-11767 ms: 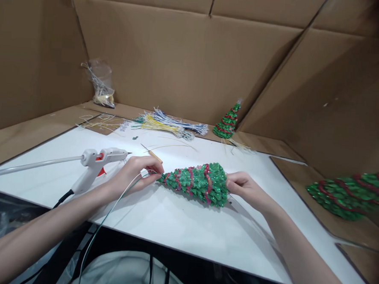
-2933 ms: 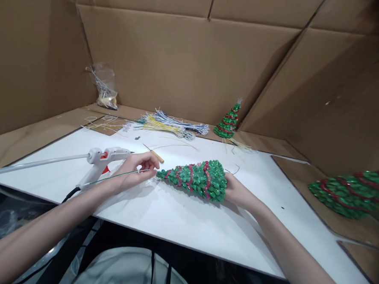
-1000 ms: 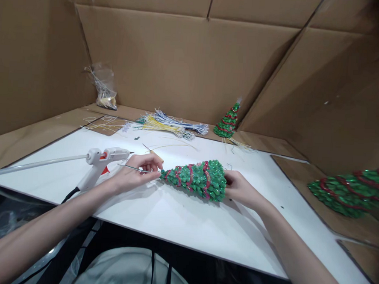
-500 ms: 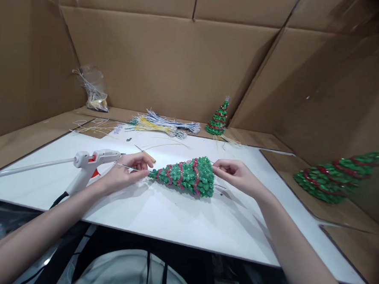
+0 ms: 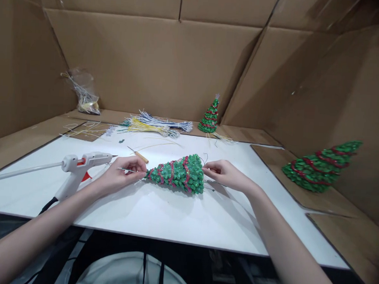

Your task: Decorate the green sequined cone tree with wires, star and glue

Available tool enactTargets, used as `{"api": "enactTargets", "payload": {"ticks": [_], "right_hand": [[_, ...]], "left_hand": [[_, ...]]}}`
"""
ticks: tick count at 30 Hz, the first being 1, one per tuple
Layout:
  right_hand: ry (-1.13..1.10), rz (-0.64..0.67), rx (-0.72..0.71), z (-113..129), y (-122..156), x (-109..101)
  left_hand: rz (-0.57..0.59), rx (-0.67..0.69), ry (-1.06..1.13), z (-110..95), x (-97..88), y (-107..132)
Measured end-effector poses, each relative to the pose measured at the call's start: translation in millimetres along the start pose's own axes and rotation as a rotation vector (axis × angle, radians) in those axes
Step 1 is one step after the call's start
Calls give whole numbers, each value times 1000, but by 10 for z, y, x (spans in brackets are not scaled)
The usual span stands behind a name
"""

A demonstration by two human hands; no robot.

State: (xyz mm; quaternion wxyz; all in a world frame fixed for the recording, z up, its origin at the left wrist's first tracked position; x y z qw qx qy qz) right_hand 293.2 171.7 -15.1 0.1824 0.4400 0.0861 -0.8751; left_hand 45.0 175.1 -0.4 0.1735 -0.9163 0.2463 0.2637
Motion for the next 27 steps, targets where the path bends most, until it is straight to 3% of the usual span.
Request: {"api": "enactTargets", "payload": {"ticks": [7,16,27], "right_hand": [[-51,62,41,1,5,95],[-26,51,41,70,-8,114],[-120,82,53,-23,24,85]], "left_hand": [[7,-15,82,5,-102,45],[31,-44,33,34,37,1],[3,-109,74,99,-61,59]]}}
Point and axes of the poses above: each hand's wrist, its own y-axis away from the middle knuckle, its own x-axis out of the palm, z = x × y, the point moved 10 cm from there along -y, towards the middle knuckle, and after that the axes turned 4 degrees about z, right-handed, at the moved point
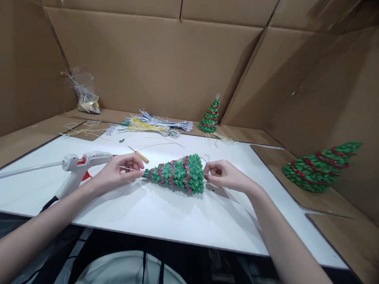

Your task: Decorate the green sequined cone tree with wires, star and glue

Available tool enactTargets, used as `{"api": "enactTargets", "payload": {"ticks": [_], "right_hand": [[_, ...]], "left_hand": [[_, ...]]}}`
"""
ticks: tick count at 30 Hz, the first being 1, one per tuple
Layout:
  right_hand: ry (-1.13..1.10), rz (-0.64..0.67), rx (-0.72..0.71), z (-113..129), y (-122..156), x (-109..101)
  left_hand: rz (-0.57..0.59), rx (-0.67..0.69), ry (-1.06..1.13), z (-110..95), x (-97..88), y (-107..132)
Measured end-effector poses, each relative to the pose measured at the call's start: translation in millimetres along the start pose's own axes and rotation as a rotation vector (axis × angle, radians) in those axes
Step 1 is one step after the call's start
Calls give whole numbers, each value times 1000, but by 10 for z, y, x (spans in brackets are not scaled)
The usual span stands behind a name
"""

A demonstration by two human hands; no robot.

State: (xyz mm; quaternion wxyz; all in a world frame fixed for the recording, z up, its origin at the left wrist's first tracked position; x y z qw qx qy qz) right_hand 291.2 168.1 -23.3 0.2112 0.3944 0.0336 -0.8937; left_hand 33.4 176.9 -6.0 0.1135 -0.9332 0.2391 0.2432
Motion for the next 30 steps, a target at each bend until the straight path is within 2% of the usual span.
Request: {"api": "enactTargets", "payload": {"ticks": [8,13,17,20,24,30], "right_hand": [[3,129,7,-29,79,24],[54,111,-38,19,99,-37],[47,189,-58,92,106,37],[138,194,-52,145,101,54],[205,216,-25,136,119,57],[194,253,7,78,187,-2]], "left_hand": [[-19,38,-22,38,-65,1],[-37,52,-28,9,-91,9],[-29,63,-36,-31,-56,5],[-5,73,-45,-57,4,-12],[-7,85,-99,-75,9,-11],[-68,129,-310,-121,-126,119]]}}
Point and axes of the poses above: each hand's wrist, its own y-axis away from the middle knuckle, its own x-axis out of the palm, z = x × y, the point moved 10 cm from there along -y, towards the middle knuckle, and after that the axes turned 4 degrees about z, right-handed, at the moved point
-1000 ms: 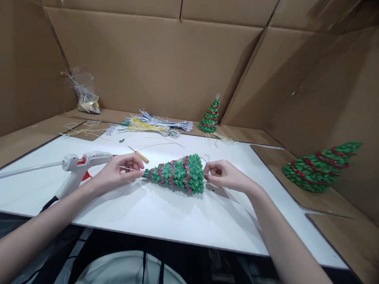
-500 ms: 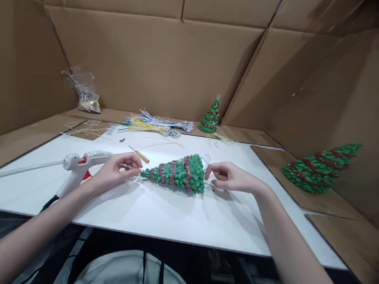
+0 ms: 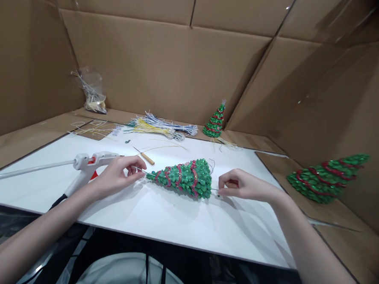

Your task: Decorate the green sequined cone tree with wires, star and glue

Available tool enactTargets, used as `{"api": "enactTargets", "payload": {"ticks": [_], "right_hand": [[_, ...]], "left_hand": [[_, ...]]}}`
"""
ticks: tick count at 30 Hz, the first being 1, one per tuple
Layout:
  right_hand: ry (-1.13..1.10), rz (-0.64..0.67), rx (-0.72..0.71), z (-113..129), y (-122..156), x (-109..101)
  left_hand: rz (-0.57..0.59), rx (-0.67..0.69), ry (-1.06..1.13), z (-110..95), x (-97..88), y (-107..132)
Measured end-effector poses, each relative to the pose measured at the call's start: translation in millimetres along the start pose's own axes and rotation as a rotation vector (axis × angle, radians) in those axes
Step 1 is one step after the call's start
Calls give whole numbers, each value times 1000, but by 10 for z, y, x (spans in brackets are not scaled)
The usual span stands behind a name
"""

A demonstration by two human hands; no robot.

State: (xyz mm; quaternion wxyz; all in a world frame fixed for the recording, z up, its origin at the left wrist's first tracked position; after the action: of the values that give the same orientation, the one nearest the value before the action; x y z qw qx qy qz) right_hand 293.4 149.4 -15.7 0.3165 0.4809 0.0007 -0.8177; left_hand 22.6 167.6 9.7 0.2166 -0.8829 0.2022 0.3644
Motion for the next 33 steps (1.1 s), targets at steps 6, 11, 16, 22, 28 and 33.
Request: {"api": "enactTargets", "payload": {"ticks": [6,11,16,22,28,33], "right_hand": [[82,94,8,118,-96,82],[75,159,-13,236,-241,143],[60,171,0,239,-282,122],[-85,178,-1,218,-203,131],[-74,166,-20,215,-250,145],[-72,165,-23,255,-318,146]], "left_hand": [[-77,97,-150,-127,-114,88],[-45,165,-136,-180,-1,39],[8,246,-227,-302,132,-5],[-3,242,-275,-264,59,52],[-51,251,-291,-212,-40,87],[-53,291,-289,-272,-8,74]]}}
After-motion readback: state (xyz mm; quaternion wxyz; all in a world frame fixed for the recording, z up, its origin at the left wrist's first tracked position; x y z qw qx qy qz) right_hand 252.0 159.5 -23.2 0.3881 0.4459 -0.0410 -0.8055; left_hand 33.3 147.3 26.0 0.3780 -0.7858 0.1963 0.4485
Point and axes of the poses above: each hand's wrist, its own y-axis away from the middle knuckle, its own x-axis out of the palm, z = x × y, the point moved 10 cm from there along -y, towards the middle knuckle, and after that the axes turned 4 degrees about z, right-handed, at the moved point
